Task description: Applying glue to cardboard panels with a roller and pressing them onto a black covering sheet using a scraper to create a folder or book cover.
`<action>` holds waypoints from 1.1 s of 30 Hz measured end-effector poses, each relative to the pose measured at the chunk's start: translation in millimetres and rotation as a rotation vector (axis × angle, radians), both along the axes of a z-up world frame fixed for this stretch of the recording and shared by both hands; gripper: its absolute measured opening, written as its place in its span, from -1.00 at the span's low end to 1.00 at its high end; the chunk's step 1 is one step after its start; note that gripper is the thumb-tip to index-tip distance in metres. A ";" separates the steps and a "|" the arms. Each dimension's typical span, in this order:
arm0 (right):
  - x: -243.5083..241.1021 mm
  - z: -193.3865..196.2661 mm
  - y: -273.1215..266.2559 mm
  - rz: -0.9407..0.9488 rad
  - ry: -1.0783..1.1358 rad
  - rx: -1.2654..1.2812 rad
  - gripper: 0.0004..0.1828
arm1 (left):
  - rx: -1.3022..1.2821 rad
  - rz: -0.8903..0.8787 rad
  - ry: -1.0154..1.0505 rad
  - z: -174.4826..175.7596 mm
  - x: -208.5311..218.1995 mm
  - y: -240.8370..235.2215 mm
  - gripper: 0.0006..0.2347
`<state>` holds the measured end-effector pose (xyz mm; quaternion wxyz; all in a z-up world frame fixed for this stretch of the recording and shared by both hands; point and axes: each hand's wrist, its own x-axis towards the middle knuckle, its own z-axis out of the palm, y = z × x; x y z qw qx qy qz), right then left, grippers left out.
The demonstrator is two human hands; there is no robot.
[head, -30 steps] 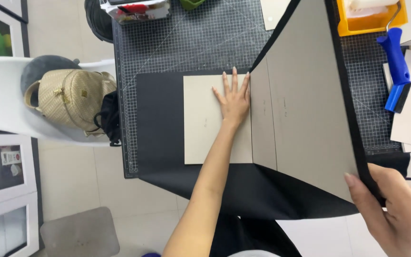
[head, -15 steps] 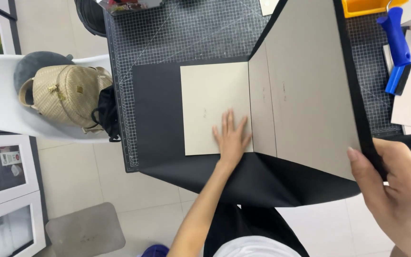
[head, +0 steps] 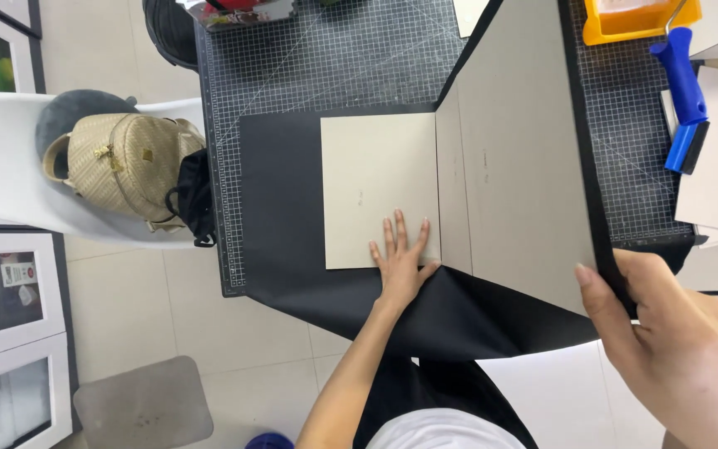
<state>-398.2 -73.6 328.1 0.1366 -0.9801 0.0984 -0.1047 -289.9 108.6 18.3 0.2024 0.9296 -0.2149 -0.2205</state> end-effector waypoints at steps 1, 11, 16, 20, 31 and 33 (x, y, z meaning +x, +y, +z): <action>-0.6 0.2 0.5 0.005 0.000 0.011 -0.85 | -0.018 0.008 0.024 3.0 -0.2 0.6 -0.24; -7.5 -5.2 -1.1 -0.026 -0.014 0.000 -0.79 | -0.006 0.072 0.069 10.1 -0.2 -8.2 -0.21; -12.9 -6.7 -3.8 -0.071 0.013 -0.029 -0.80 | -0.044 0.155 0.061 9.3 2.0 -20.5 -0.33; -16.0 -9.9 -7.8 -0.064 0.004 -0.060 -0.73 | -0.018 0.187 -0.055 -10.8 25.2 -38.8 -0.45; -3.2 2.3 -4.6 -0.122 0.093 0.031 -0.83 | -0.009 0.406 -0.153 -27.2 139.8 -94.2 -0.43; -1.8 5.0 -4.9 -0.126 0.108 0.038 -0.82 | -0.023 0.452 -0.147 -26.6 158.0 -103.1 -0.42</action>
